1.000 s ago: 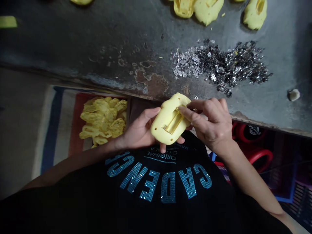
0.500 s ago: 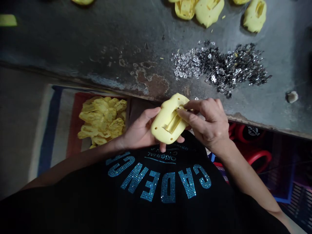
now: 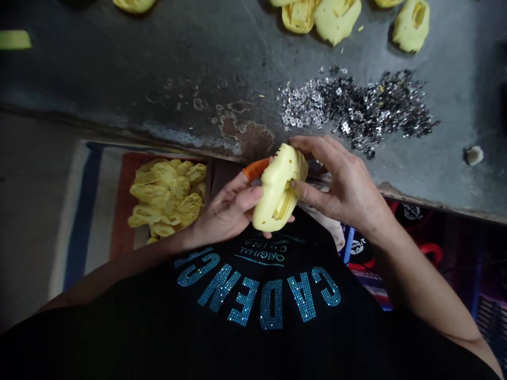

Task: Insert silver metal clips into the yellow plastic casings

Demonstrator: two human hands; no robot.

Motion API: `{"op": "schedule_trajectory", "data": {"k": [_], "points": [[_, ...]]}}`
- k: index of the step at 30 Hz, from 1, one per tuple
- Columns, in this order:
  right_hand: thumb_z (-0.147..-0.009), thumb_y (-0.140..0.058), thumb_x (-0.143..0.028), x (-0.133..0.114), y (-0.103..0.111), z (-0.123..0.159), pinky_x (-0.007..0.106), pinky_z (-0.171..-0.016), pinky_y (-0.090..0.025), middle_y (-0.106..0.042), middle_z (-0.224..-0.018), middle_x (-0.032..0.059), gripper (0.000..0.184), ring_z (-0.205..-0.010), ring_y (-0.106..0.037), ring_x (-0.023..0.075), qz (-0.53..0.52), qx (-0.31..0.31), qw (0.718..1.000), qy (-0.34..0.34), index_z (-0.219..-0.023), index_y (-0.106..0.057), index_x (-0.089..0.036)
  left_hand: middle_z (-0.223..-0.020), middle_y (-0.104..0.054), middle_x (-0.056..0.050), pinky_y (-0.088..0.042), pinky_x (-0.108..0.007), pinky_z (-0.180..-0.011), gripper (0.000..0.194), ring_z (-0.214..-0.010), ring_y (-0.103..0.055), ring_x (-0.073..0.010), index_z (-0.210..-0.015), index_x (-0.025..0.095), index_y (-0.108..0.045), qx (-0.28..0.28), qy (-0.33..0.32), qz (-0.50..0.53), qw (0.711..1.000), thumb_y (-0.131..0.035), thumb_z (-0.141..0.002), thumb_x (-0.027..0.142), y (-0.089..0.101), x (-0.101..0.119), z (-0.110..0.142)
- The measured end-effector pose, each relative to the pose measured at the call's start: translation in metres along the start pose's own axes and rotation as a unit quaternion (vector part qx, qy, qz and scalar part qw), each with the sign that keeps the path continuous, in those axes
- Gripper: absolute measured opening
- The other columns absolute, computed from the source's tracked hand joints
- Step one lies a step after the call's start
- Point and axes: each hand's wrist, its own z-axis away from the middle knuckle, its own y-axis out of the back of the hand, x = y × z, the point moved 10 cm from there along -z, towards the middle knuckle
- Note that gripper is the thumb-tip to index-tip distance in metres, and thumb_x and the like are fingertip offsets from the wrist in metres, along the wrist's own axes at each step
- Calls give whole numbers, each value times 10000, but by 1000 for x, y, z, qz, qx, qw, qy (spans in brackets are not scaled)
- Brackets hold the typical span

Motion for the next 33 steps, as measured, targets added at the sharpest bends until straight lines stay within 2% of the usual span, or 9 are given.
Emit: {"op": "schedule_trajectory", "data": {"k": [5, 10, 14, 16, 21, 23, 25, 29, 33], "points": [[-1055, -878, -486, 2, -9, 5, 459, -894, -707, -850, -1356, 105, 535, -1149, -820, 315, -23, 40, 999, -14, -1542, -748, -307, -1171, -918, -55, -696, -249, -714, 851, -870, -878, -211, -1795, 359, -590, 21, -22, -55, 998, -911, -1048, 610, 5, 5, 7], [-1012, -870, -298, -4, -13, 23, 454, -891, -716, -844, -1372, 99, 535, -1155, -826, 308, -16, 166, 986, 12, -1530, -737, -316, -1388, -901, -83, -711, -272, -958, 679, -1145, -871, -233, -1700, 324, -744, -5, -38, -112, 993, -937, -1052, 393, 12, 15, 11], [-996, -861, -271, -3, -15, 30, 485, -878, -729, -835, -1427, 116, 613, -1185, -826, 334, 15, 210, 978, 12, -1589, -724, -340, -1064, -922, -52, -705, -262, -766, 662, -862, -861, -212, -1653, 258, -789, -4, -21, -182, 983, -952, -1026, 396, 21, 16, 10], [-993, -875, -286, -6, -13, 29, 511, -883, -732, -839, -1423, 127, 637, -1197, -827, 354, 37, 219, 975, 25, -1609, -721, -336, -1028, -926, -53, -701, -264, -725, 650, -803, -851, -207, -1617, 239, -816, 16, -26, -185, 982, -967, -1008, 408, 26, 18, 8], [-993, -885, -278, -15, -10, 17, 530, -896, -729, -855, -1407, 145, 653, -1183, -834, 362, 82, 219, 971, 47, -1626, -722, -307, -1321, -935, -108, -743, -325, -942, 457, -1067, -894, -257, -1417, 246, -936, 38, -66, -149, 986, -981, -990, 404, 31, 29, 1], [-991, -880, -255, -21, -9, 13, 522, -897, -728, -861, -1393, 146, 643, -1174, -835, 357, 85, 218, 971, 54, -1615, -735, -299, -1328, -935, -99, -713, -333, -1081, 377, -1252, -881, -285, -1330, 254, -969, 37, -72, -125, 989, -991, -976, 384, 34, 34, -2], [-1001, -879, -261, -22, -7, 4, 521, -896, -726, -858, -1418, 138, 652, -1200, -832, 361, 80, 198, 976, 48, -1632, -724, -316, -1303, -939, -97, -707, -314, -1074, 341, -1284, -880, -289, -1251, 244, -978, 32, -49, -81, 995, -1025, -930, 350, 37, 33, -4], [-1051, -892, -363, 1, -4, -20, 509, -882, -714, -845, -1478, 112, 657, -1219, -832, 346, 31, 89, 995, 12, -1673, -682, -358, -1317, -934, -63, -743, -329, -927, 530, -1087, -918, -248, -1390, 327, -854, -29, 0, 81, 996, -1035, -897, 256, 39, 31, -7], [-1105, -835, -316, 31, 24, -32, 509, -923, -613, -876, -1230, 57, 199, -1089, -792, 304, 196, 134, 971, 1, -1299, -852, -356, -1523, -870, -55, -765, -425, -1006, 814, -1269, -891, -311, -1715, 445, -634, -30, -47, 105, 993, -960, -978, 333, 51, 54, -2]]}}
